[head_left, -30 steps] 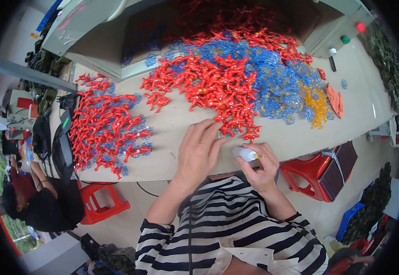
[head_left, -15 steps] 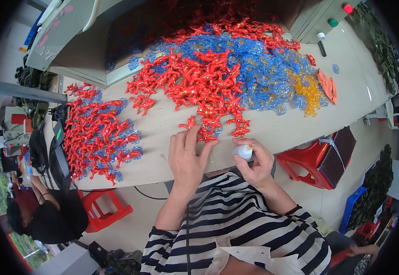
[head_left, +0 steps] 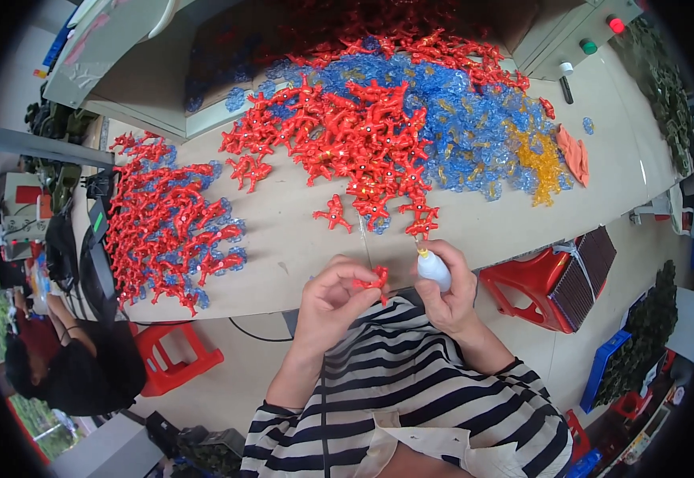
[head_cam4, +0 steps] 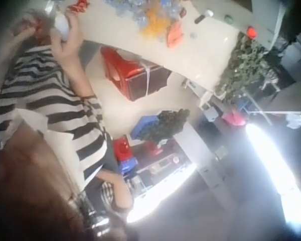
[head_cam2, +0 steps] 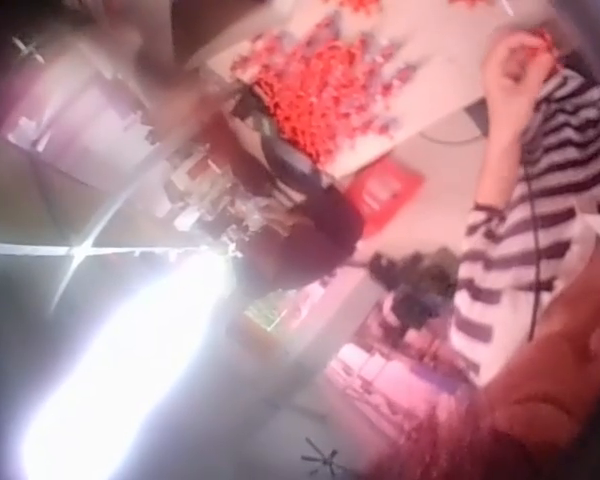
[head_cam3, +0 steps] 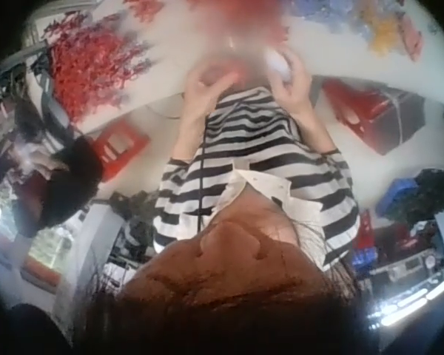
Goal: The person assembles toy figures by applying glue to the figures from a bottle and attaching them onto plastic bases by hand, then helps gather assembled figures onto a plate.
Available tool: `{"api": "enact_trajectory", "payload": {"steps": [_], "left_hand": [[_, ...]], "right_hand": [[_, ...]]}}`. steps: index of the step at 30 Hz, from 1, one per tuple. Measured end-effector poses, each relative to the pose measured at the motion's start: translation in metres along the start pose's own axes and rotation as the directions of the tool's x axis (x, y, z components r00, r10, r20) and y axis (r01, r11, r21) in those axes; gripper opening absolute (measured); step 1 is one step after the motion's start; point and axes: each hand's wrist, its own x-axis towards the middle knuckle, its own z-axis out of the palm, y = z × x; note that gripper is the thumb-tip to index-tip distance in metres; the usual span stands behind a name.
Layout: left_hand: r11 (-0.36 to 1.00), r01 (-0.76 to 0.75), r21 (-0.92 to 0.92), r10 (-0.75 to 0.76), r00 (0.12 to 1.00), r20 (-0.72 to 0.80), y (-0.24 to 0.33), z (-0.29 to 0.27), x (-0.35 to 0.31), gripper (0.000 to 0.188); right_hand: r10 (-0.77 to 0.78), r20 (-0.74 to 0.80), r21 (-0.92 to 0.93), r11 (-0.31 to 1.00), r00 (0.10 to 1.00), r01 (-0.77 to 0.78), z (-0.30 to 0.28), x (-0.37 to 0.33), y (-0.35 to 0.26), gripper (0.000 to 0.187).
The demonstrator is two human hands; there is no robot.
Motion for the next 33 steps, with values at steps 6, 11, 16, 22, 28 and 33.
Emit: {"api": "enact_trajectory", "payload": {"steps": [6, 11, 16, 22, 28, 33], "left_hand": [[0.797, 0.224, -0.561, -0.225, 0.972, 0.067, -0.008, -0.013, -0.017, 0.025], [0.667, 0.271, -0.694, -0.249, 0.959, 0.134, -0.022, -0.018, -0.023, 0.03], [0.64, 0.255, -0.724, -0.234, 0.963, 0.132, -0.023, -0.019, -0.025, 0.032], [0.692, 0.241, -0.681, -0.222, 0.968, 0.117, -0.022, -0.015, -0.023, 0.032], [0.737, 0.24, -0.632, -0.237, 0.967, 0.092, -0.019, -0.013, -0.022, 0.033], [0.74, 0.249, -0.625, -0.235, 0.966, 0.107, -0.021, -0.013, -0.022, 0.035]], "right_hand": [[-0.083, 0.081, -0.029, 0.996, 0.993, 0.085, -0.022, 0.006, -0.02, 0.037], [-0.106, 0.099, -0.044, 0.993, 0.989, 0.111, -0.026, 0.006, -0.028, 0.035], [-0.127, 0.108, -0.07, 0.988, 0.986, 0.135, -0.029, 0.001, -0.025, 0.034], [-0.179, 0.105, -0.041, 0.982, 0.978, 0.184, -0.028, 0.003, -0.023, 0.039], [-0.183, 0.114, -0.054, 0.98, 0.977, 0.19, -0.029, 0.005, -0.026, 0.038], [-0.186, 0.095, -0.017, 0.982, 0.978, 0.189, -0.032, 0.006, -0.026, 0.036]]}}
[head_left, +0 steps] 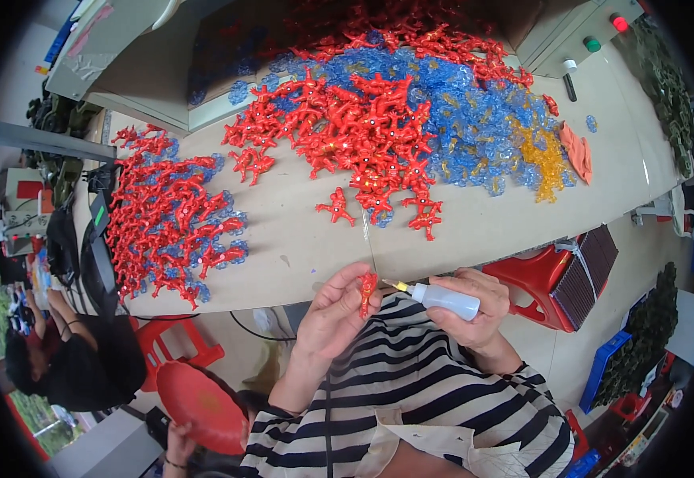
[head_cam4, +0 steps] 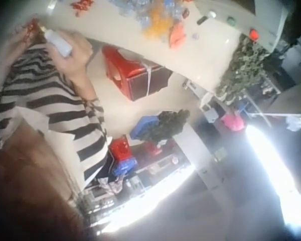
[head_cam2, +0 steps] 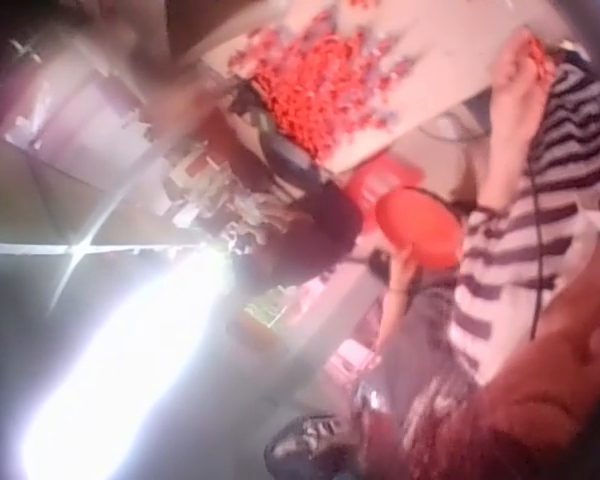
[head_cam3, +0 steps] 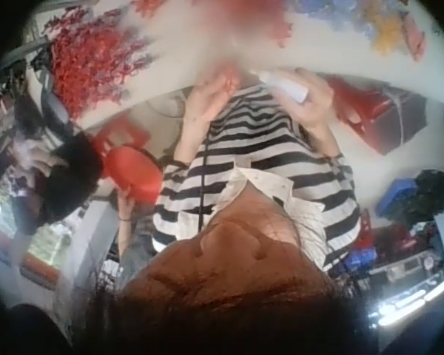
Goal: The person assembles toy figures by applying glue to the figures from a bottle and attaching them onto plastic bases by hand, then helps gather assembled figures onto a plate.
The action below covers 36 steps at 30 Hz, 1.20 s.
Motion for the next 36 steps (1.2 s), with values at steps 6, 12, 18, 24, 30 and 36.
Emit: {"api": "enact_trajectory", "payload": {"steps": [6, 12, 18, 24, 30, 36], "left_hand": [[1.0, 0.003, 0.012, -0.004, 0.999, 0.035, 0.001, 0.001, 0.0, 0.036], [1.0, 0.021, 0.013, -0.021, 0.999, 0.04, 0.0, 0.0, 0.0, 0.037], [1.0, -0.002, 0.002, 0.002, 0.999, 0.051, 0.0, -0.001, 0.0, 0.037], [0.999, -0.002, -0.042, 0.004, 0.999, 0.042, 0.002, 0.006, 0.0, 0.039], [0.996, -0.077, 0.034, 0.076, 0.997, 0.021, 0.001, 0.009, -0.003, 0.038], [0.99, -0.126, 0.069, 0.127, 0.992, -0.009, -0.002, 0.008, -0.006, 0.036]], "right_hand": [[0.13, 0.023, -0.006, 0.992, 0.991, -0.129, 0.0, -0.003, -0.004, 0.033], [0.095, 0.038, -0.011, 0.995, 0.995, -0.094, 0.003, 0.0, -0.004, 0.032], [0.049, 0.031, 0.02, 0.999, 0.998, -0.05, -0.001, -0.001, -0.002, 0.036], [0.084, 0.011, 0.042, 0.996, 0.996, -0.084, -0.004, -0.002, 0.0, 0.037], [0.318, -0.072, 0.108, 0.945, 0.945, -0.309, 0.0, -0.003, 0.009, 0.034], [0.113, -0.087, -0.285, 0.949, 0.99, -0.133, 0.031, 0.009, 0.026, 0.036]]}}
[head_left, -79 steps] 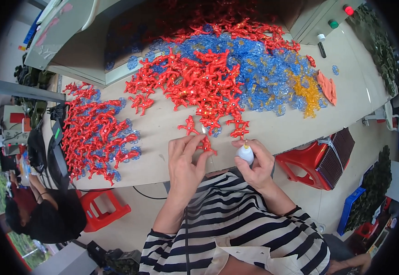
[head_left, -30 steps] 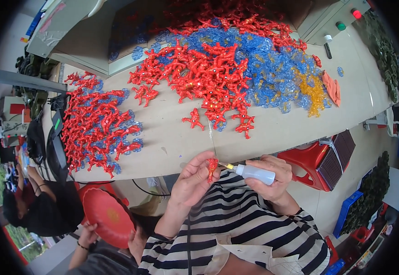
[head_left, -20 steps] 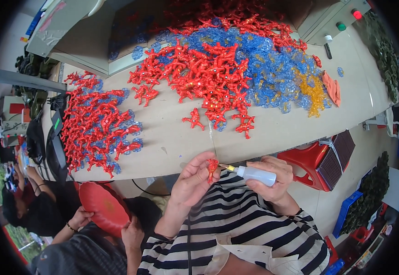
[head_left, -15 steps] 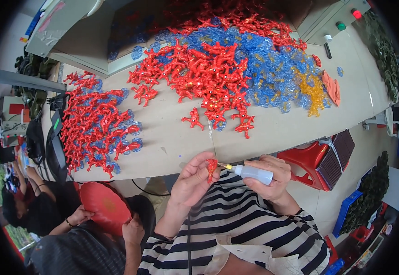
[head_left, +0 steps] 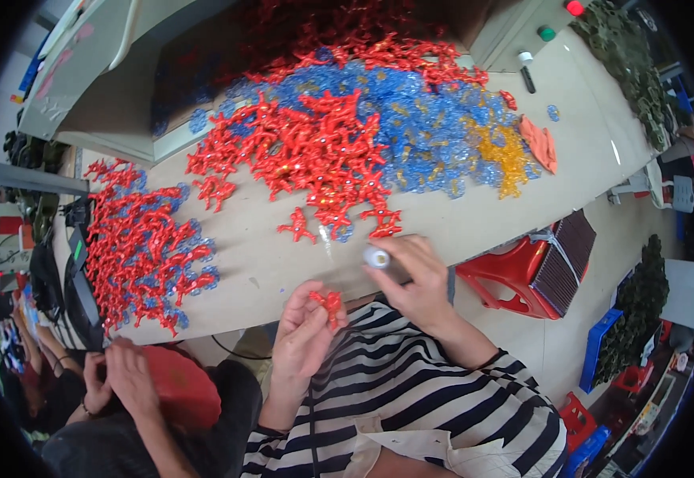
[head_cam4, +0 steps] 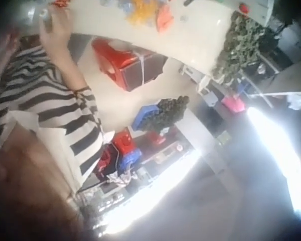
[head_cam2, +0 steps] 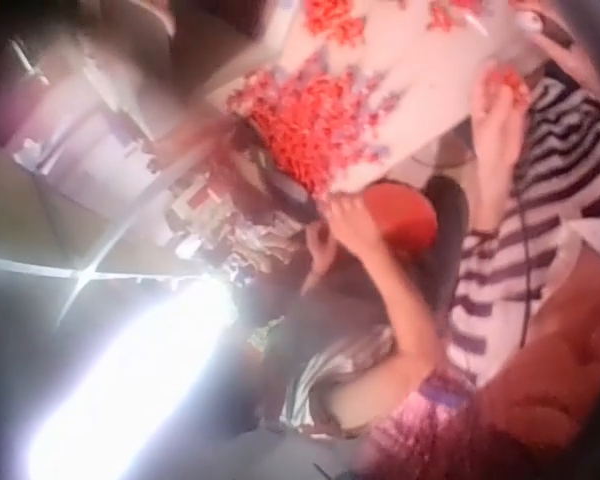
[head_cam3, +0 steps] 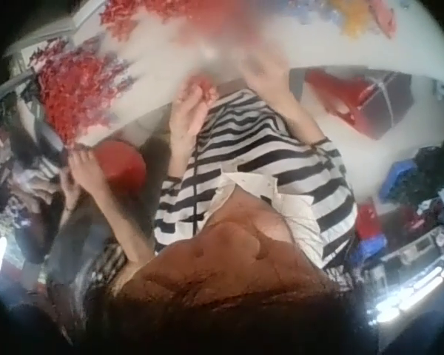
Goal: The person assembles toy figures by applying glue to the figures from a bottle and attaching them onto plastic bases by hand, then helps gather assembled figures onto a plate.
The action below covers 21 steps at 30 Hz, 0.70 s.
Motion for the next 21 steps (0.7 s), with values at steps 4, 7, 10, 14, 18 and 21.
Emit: {"api": "enact_trajectory", "payload": {"steps": [4, 7, 10, 14, 18, 21], "left_hand": [[0.999, -0.031, 0.025, 0.032, 0.999, -0.029, -0.002, 0.0, -0.001, 0.039], [0.999, -0.035, 0.039, 0.037, 0.997, -0.064, 0.001, 0.001, -0.002, 0.037], [0.997, 0.003, 0.072, -0.003, 1.0, -0.002, 0.002, -0.003, -0.001, 0.034], [0.997, -0.016, 0.071, 0.015, 1.0, 0.014, -0.003, 0.0, 0.003, 0.033], [0.997, 0.01, 0.079, -0.012, 1.0, 0.027, -0.002, 0.004, 0.003, 0.032], [0.994, 0.065, 0.087, -0.068, 0.997, 0.031, -0.001, 0.006, 0.003, 0.031]], "right_hand": [[0.013, -0.033, 0.033, 0.999, 0.999, -0.012, 0.0, 0.004, -0.002, 0.036], [0.042, -0.16, -0.041, 0.998, 0.986, -0.049, -0.023, 0.009, 0.005, 0.029], [0.032, -0.377, -0.375, 0.909, 0.926, -0.184, -0.047, 0.028, 0.033, 0.02], [0.073, -0.322, -0.441, 0.871, 0.944, -0.218, -0.055, 0.029, 0.044, 0.019], [0.063, -0.183, -0.369, 0.92, 0.981, -0.128, -0.053, 0.011, 0.029, 0.017], [0.335, -0.113, -0.103, 0.932, 0.935, -0.346, -0.05, 0.002, 0.018, 0.027]]}}
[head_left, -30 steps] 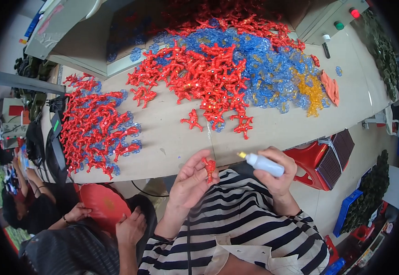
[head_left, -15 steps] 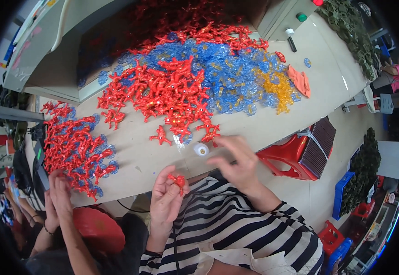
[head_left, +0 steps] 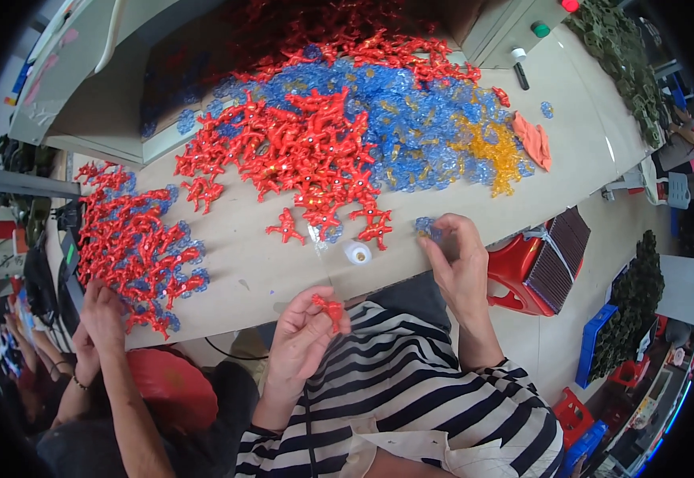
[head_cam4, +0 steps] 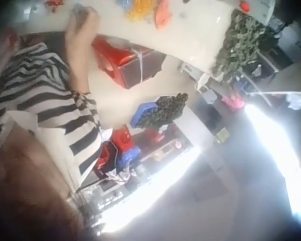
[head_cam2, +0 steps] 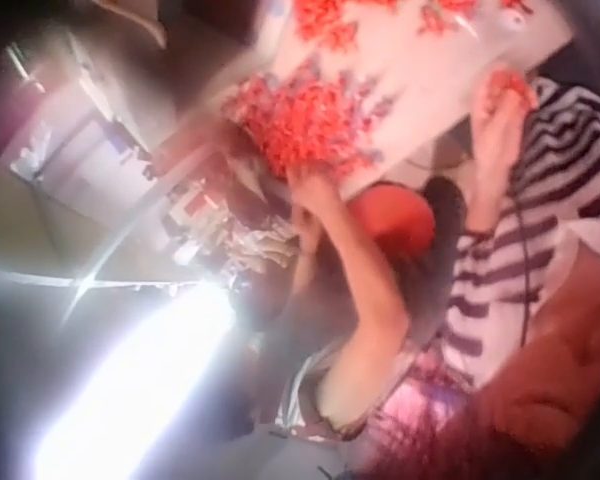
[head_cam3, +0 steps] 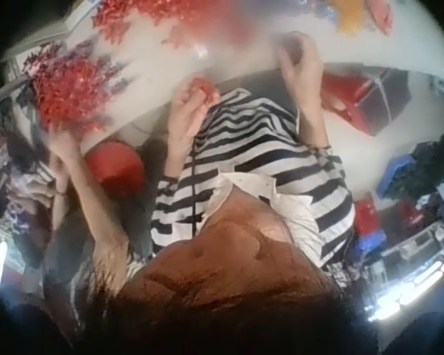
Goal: The person assembles toy figures by applying glue to the figures from a bottle and attaching them onto plastic bases by hand, then helps gather assembled figures onto a plate.
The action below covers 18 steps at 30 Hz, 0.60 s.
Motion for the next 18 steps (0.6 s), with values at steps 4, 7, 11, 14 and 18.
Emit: {"api": "enact_trajectory", "payload": {"steps": [4, 7, 11, 14, 18], "left_hand": [[0.999, 0.055, 0.002, -0.055, 0.996, 0.07, -0.002, 0.0, 0.0, 0.03], [0.994, 0.095, 0.046, -0.1, 0.989, 0.108, -0.005, 0.002, 0.004, 0.029], [0.991, 0.131, -0.004, -0.129, 0.984, 0.122, -0.008, -0.003, 0.007, 0.024], [0.997, 0.076, -0.028, -0.073, 0.992, 0.102, -0.005, -0.003, 0.006, 0.021], [0.997, 0.077, 0.014, -0.078, 0.992, 0.097, -0.005, -0.004, 0.003, 0.017]], "right_hand": [[0.062, 0.193, 0.144, 0.985, 0.979, -0.091, -0.006, -0.014, -0.027, 0.031], [-0.11, 0.333, 0.246, 0.969, 0.936, 0.027, 0.0, -0.025, -0.035, 0.033], [-0.135, 0.482, 0.331, 0.943, 0.866, -0.038, 0.004, -0.032, -0.042, 0.038], [-0.318, 0.463, 0.348, 0.924, 0.827, 0.161, 0.005, -0.027, -0.04, 0.041], [-0.233, 0.583, 0.471, 0.878, 0.779, -0.09, 0.01, -0.026, -0.027, 0.046]]}}
